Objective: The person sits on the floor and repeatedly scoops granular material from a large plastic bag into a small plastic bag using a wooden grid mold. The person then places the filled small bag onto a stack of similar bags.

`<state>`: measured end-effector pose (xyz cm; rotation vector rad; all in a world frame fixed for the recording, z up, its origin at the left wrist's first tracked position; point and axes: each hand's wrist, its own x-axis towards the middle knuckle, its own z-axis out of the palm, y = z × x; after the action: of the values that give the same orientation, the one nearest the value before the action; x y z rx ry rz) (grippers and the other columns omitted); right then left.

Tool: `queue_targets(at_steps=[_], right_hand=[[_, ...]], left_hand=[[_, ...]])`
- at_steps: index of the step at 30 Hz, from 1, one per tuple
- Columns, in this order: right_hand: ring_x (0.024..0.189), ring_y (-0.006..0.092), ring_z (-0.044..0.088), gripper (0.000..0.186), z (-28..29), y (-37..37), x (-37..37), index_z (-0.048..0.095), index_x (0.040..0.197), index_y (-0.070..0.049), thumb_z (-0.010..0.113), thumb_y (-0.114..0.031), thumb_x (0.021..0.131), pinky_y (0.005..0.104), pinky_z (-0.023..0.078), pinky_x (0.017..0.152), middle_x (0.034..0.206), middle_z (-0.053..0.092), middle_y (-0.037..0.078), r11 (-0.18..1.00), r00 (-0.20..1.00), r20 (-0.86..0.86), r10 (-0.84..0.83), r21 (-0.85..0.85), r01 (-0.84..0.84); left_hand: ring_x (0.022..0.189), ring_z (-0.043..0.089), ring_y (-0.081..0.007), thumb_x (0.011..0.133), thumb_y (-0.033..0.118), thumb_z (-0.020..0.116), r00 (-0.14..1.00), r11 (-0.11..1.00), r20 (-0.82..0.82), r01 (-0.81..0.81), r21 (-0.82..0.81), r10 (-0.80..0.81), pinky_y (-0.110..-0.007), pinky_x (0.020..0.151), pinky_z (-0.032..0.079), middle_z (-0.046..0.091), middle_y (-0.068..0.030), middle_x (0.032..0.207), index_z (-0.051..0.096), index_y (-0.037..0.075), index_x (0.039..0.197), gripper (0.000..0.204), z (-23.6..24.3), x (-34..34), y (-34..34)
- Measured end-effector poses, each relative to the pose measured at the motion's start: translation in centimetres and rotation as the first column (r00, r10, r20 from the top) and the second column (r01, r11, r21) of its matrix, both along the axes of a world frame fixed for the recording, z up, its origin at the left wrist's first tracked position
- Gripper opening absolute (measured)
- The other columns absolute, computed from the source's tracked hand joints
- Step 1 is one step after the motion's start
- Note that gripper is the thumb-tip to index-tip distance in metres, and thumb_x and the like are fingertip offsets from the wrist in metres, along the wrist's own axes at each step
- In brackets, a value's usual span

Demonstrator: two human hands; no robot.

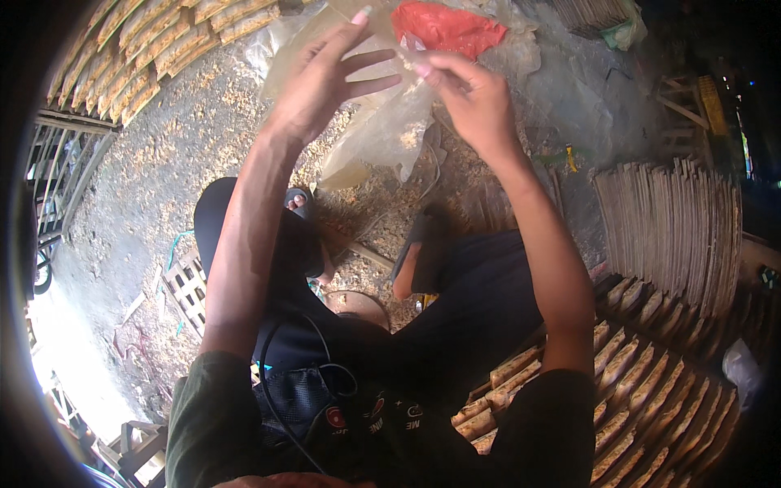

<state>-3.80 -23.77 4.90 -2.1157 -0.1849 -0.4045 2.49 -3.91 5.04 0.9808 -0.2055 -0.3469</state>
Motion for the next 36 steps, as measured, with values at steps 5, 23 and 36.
queue_targets(at_steps=[5, 23, 36], right_hand=[[0.097, 0.0058, 0.063, 0.023, 1.0, -2.9, 0.5, 0.071, 0.114, -0.004, 0.066, -0.023, 0.101, 0.0226, 0.05, 0.084, 0.107, 0.072, 0.003, 0.881, 0.992, -0.124, 0.018, 0.471, 0.043], [0.096, 0.0065, 0.063, 0.025, 0.9, -5.2, 0.5, 0.069, 0.117, -0.002, 0.066, -0.021, 0.1, 0.0237, 0.05, 0.083, 0.106, 0.072, 0.002, 0.974, 0.959, -0.268, 0.095, 0.226, -0.034], [0.098, 0.012, 0.063, 0.035, -4.6, -4.7, 0.9, 0.063, 0.123, -0.005, 0.07, -0.027, 0.096, 0.0304, 0.05, 0.092, 0.108, 0.069, 0.003, 0.937, 0.789, -0.509, 0.345, 0.239, -0.255]], left_hand=[[0.119, 0.06, -0.0292, 0.083, 0.06, 0.075, 0.85, 0.566, 0.527, -0.423, 0.708, -0.023, -0.043, 0.096, 0.054, 0.059, -0.0211, 0.134, 0.041, 0.003, 0.15, 0.095, 0.6, 1.4, 3.4], [0.093, 0.066, -0.0135, 0.091, -0.002, 0.057, 0.847, 0.882, 0.41, 0.133, 0.453, -0.338, -0.028, 0.082, 0.054, 0.071, -0.0076, 0.103, 0.071, 0.002, 0.12, 0.033, -3.6, 0.5, 0.6], [0.066, 0.051, -0.0027, 0.104, 0.019, 0.056, 0.987, 0.819, 0.145, -0.031, 0.573, -0.065, -0.023, 0.06, 0.044, 0.065, 0.0032, 0.083, 0.073, 0.001, 0.114, 0.026, -0.1, 1.3, 3.8]])
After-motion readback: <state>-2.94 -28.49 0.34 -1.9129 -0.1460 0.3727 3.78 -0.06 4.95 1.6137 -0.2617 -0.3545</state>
